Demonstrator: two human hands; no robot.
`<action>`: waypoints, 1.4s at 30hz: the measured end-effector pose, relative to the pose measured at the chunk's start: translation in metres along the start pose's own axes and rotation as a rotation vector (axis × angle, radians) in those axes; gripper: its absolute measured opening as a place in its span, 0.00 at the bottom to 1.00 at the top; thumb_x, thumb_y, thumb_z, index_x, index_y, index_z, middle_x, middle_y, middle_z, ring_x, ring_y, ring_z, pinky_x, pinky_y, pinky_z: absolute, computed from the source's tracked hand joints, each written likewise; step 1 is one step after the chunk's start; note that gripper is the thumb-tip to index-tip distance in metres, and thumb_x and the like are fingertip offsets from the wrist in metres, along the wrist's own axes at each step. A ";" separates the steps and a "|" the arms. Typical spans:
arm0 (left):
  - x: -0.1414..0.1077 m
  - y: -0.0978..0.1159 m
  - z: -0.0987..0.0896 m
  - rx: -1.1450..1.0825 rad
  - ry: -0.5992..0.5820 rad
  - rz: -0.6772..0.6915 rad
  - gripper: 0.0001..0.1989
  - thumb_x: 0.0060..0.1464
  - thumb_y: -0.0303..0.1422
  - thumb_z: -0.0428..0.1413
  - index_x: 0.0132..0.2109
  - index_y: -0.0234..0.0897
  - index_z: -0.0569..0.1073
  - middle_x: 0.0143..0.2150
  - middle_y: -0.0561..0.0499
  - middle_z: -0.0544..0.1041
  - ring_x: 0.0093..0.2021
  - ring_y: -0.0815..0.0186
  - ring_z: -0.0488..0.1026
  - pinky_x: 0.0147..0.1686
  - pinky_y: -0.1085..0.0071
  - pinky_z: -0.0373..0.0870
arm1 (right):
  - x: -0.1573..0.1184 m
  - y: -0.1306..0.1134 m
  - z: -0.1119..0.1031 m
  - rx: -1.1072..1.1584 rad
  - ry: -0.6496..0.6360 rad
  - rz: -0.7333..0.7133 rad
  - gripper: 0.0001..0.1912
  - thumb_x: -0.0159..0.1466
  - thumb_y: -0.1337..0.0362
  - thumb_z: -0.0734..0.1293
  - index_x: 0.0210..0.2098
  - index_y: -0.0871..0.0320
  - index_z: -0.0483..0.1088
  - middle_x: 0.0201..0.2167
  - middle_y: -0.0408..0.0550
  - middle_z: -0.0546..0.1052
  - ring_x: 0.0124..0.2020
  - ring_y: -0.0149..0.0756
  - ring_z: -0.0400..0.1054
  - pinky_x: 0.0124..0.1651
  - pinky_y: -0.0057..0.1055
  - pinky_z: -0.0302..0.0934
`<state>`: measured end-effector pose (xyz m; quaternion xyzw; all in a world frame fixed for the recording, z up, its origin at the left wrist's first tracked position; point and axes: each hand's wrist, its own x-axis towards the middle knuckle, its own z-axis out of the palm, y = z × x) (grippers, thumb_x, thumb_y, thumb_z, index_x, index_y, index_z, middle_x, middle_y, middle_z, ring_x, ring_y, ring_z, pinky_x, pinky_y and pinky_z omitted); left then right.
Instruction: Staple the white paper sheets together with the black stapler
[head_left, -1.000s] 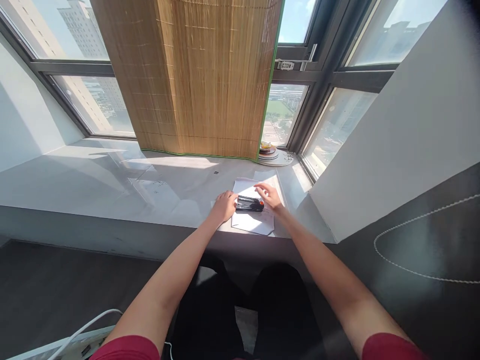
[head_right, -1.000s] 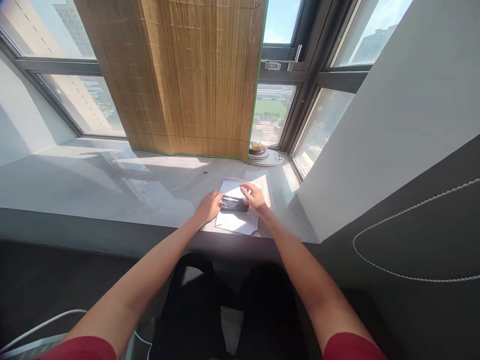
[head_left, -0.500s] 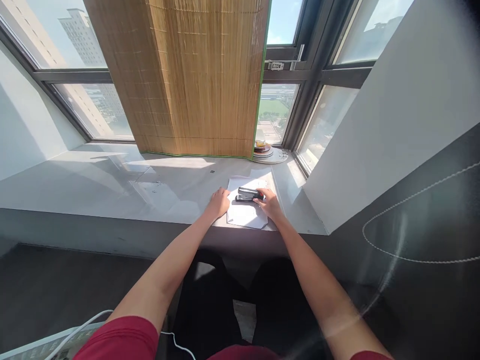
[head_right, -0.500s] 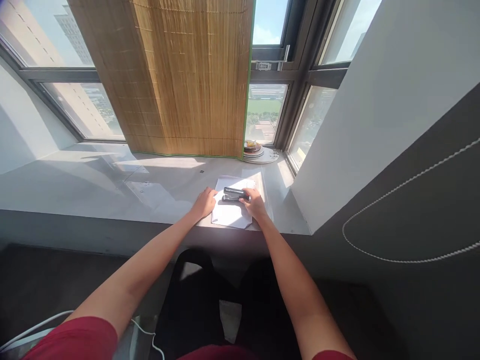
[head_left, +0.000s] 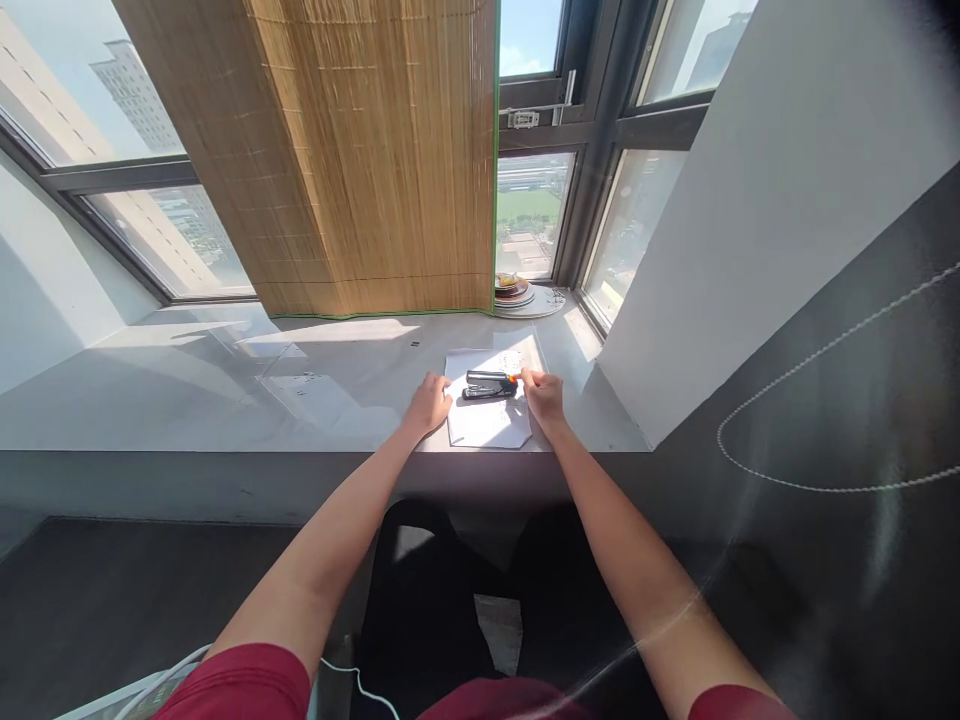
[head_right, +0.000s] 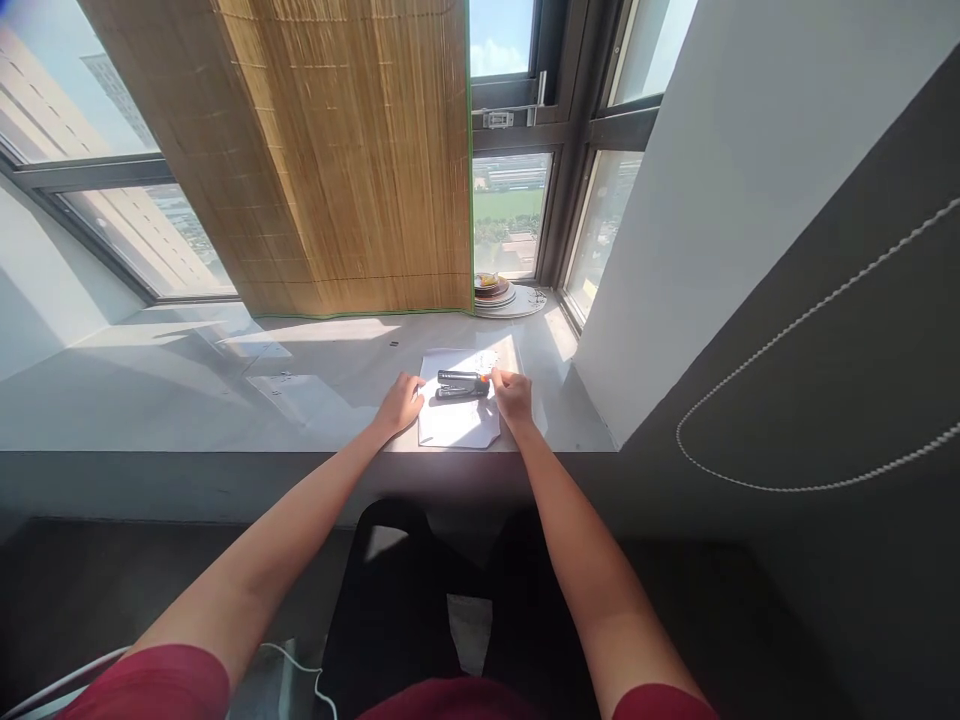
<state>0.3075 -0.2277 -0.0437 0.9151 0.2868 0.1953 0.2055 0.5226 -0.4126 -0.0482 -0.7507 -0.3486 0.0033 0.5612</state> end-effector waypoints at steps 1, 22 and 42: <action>0.001 -0.001 -0.001 -0.035 0.000 -0.002 0.18 0.61 0.24 0.56 0.56 0.40 0.74 0.57 0.41 0.73 0.56 0.52 0.76 0.59 0.57 0.72 | -0.001 -0.002 0.001 -0.039 -0.001 -0.026 0.30 0.74 0.46 0.60 0.19 0.53 0.68 0.14 0.38 0.57 0.20 0.33 0.54 0.30 0.33 0.51; -0.001 -0.002 -0.008 -0.496 0.079 -0.091 0.24 0.54 0.24 0.59 0.58 0.40 0.74 0.64 0.39 0.76 0.67 0.54 0.73 0.70 0.54 0.66 | 0.004 -0.015 0.006 -0.173 -0.143 -0.426 0.15 0.69 0.50 0.71 0.48 0.54 0.76 0.50 0.55 0.82 0.53 0.50 0.74 0.54 0.43 0.70; -0.011 -0.028 -0.041 -1.703 0.307 -0.447 0.28 0.76 0.44 0.37 0.58 0.35 0.77 0.70 0.34 0.76 0.72 0.52 0.73 0.65 0.53 0.78 | -0.043 -0.114 0.084 -0.405 -0.711 -0.981 0.20 0.82 0.63 0.54 0.52 0.47 0.78 0.43 0.50 0.80 0.47 0.43 0.72 0.53 0.45 0.66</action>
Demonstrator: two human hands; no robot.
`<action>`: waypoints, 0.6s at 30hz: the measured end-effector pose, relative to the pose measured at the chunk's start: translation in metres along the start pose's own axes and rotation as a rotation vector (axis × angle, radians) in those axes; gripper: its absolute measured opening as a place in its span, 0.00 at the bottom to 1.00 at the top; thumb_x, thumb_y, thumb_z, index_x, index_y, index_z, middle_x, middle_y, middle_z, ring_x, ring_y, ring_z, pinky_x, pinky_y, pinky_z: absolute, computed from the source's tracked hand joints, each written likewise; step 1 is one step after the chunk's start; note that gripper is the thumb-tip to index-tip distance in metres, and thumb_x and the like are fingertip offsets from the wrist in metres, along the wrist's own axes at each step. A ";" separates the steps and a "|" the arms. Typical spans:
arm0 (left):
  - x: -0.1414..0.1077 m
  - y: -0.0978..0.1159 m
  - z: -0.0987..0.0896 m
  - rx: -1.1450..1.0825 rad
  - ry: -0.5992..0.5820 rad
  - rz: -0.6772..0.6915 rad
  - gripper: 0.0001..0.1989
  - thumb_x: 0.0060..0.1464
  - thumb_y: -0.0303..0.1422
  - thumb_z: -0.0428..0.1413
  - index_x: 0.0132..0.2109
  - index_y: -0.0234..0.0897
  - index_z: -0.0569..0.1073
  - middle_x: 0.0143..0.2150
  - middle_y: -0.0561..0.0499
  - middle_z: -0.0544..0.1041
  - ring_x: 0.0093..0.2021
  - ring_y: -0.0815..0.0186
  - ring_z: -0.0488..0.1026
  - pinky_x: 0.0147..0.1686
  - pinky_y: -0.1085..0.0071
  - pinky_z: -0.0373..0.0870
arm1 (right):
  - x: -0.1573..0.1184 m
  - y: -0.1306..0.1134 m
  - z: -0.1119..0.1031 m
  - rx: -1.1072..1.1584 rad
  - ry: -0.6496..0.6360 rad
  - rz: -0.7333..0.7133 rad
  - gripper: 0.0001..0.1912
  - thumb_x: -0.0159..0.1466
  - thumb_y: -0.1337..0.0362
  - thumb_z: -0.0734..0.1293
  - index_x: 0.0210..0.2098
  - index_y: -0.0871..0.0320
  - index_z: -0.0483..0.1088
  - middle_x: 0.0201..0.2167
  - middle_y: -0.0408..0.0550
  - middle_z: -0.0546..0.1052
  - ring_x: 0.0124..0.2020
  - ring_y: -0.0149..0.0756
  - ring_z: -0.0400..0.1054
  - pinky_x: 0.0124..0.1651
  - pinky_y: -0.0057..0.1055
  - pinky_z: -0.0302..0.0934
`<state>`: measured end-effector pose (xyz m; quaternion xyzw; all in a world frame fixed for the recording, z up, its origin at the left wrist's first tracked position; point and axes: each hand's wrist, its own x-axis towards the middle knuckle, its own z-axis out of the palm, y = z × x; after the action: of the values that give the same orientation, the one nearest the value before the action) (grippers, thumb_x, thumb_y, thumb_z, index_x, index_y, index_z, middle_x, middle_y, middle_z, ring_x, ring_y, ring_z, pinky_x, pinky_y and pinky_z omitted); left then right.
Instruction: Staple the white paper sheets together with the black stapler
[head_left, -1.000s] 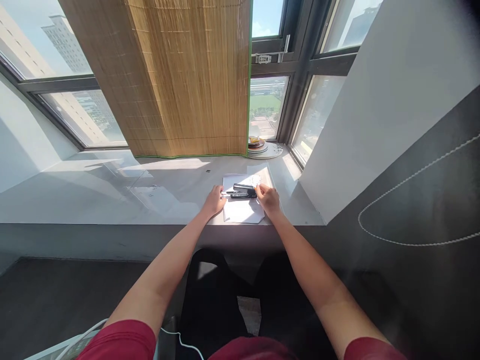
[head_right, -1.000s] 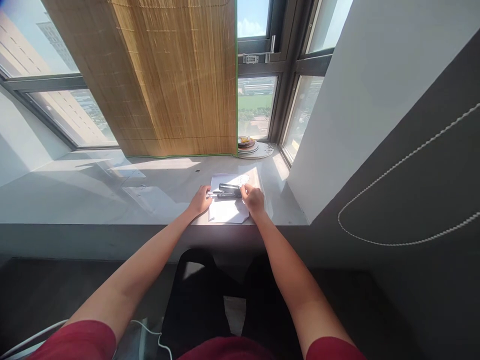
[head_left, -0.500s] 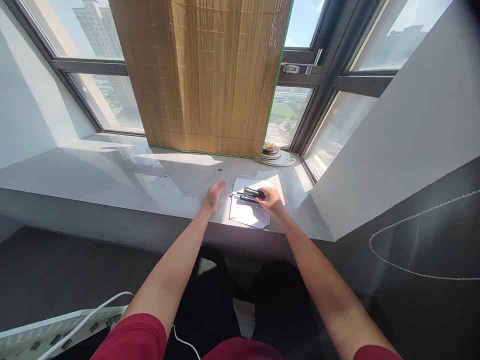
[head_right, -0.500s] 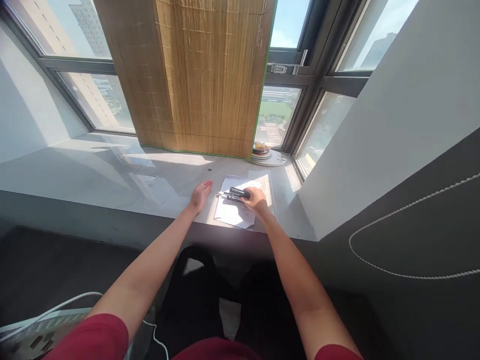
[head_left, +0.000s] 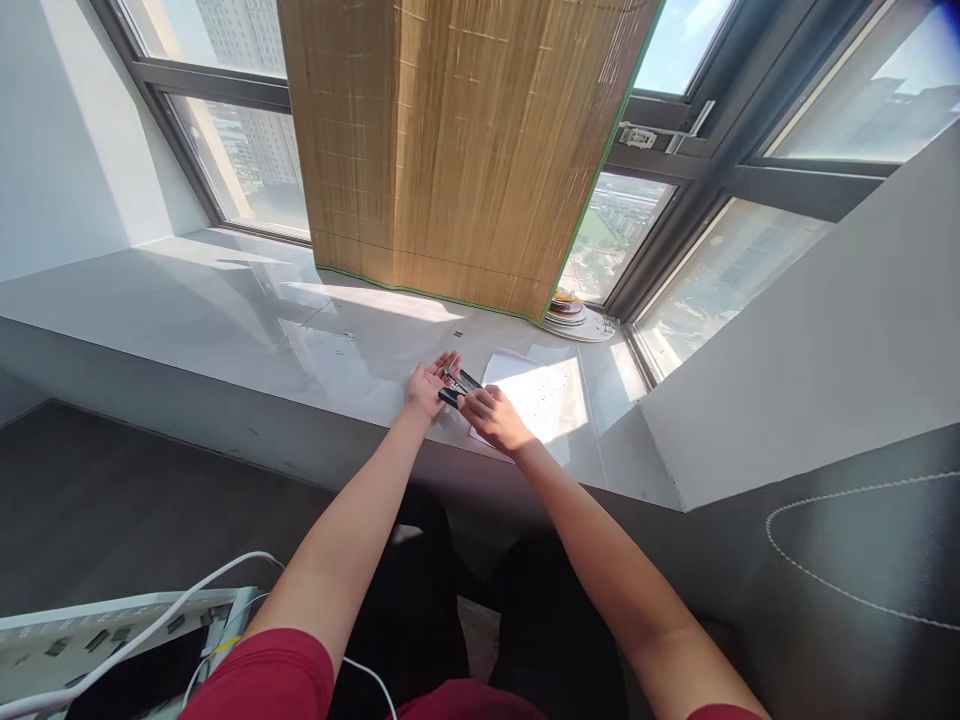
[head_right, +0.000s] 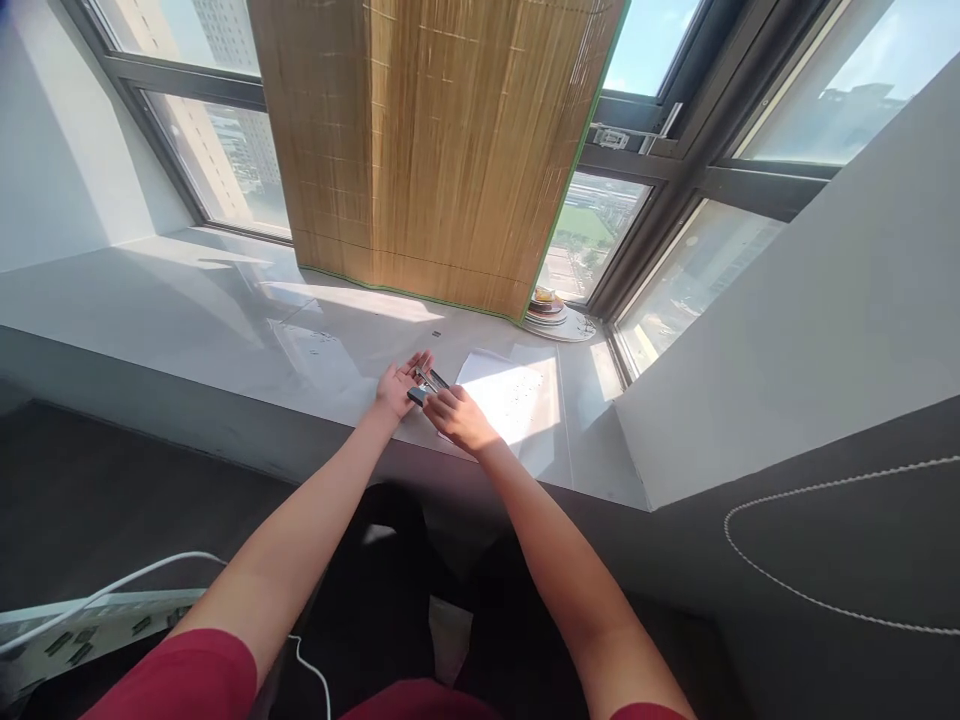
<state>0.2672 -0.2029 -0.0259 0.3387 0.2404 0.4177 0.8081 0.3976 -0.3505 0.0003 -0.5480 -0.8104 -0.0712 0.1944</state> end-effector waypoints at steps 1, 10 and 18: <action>0.000 0.000 0.000 -0.018 0.009 -0.003 0.28 0.76 0.43 0.36 0.58 0.34 0.77 0.70 0.34 0.76 0.72 0.53 0.73 0.65 0.53 0.77 | -0.001 0.001 0.002 0.032 -0.005 0.012 0.19 0.82 0.63 0.55 0.51 0.46 0.78 0.43 0.49 0.80 0.47 0.43 0.72 0.54 0.44 0.67; 0.011 -0.008 -0.002 -0.136 0.083 -0.090 0.17 0.74 0.29 0.44 0.54 0.31 0.77 0.63 0.32 0.80 0.67 0.58 0.78 0.69 0.60 0.75 | -0.033 0.010 0.000 -0.044 0.319 0.317 0.13 0.76 0.65 0.61 0.49 0.51 0.78 0.41 0.55 0.78 0.48 0.49 0.71 0.57 0.50 0.66; 0.002 -0.015 0.015 0.114 0.067 -0.045 0.10 0.74 0.25 0.49 0.56 0.31 0.73 0.52 0.33 0.85 0.55 0.57 0.85 0.66 0.55 0.77 | -0.073 0.037 -0.001 0.131 0.663 0.842 0.07 0.66 0.60 0.71 0.35 0.53 0.69 0.37 0.53 0.74 0.41 0.49 0.68 0.47 0.47 0.68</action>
<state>0.2860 -0.2133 -0.0275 0.3645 0.2980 0.3963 0.7882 0.4555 -0.3995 -0.0313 -0.7601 -0.4187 -0.1055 0.4855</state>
